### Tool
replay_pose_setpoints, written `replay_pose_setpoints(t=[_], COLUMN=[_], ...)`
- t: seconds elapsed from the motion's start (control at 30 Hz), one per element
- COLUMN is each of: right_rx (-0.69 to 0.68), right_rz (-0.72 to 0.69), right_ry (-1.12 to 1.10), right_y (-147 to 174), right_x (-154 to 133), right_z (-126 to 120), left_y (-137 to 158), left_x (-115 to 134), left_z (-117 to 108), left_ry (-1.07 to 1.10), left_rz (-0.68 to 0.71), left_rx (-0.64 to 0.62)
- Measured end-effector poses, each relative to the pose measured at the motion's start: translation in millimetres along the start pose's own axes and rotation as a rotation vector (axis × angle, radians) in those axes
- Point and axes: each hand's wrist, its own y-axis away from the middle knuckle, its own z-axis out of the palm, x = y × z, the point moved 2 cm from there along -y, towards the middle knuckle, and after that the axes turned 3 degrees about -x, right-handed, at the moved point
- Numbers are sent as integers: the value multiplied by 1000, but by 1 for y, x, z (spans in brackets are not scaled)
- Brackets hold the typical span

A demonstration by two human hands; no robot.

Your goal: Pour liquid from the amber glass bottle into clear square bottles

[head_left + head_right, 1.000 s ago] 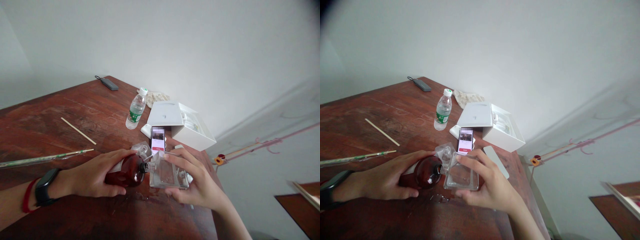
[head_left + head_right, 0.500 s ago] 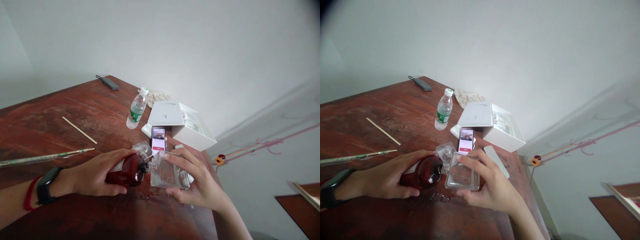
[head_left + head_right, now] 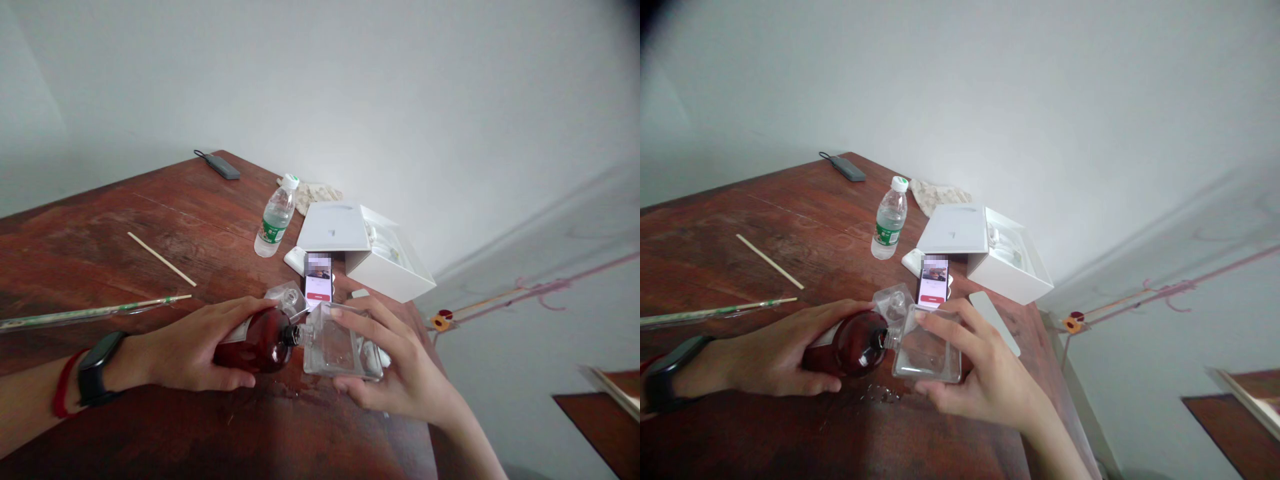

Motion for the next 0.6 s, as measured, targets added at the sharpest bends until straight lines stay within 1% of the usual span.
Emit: replay_pose_setpoints(t=[0.2,0.37,0.6], right_rx=[8,0,-5], right_rz=[-2,4,9], right_ry=[16,16,24], right_y=[0,0,1], right_x=[-1,-1,-1], right_z=[0,0,0], left_y=[0,0,-1], left_x=[1,-1,0], left_z=[-1,0,1], left_ry=[4,-17,-23], left_rz=[16,-4,20], left_rx=[-2,5,2])
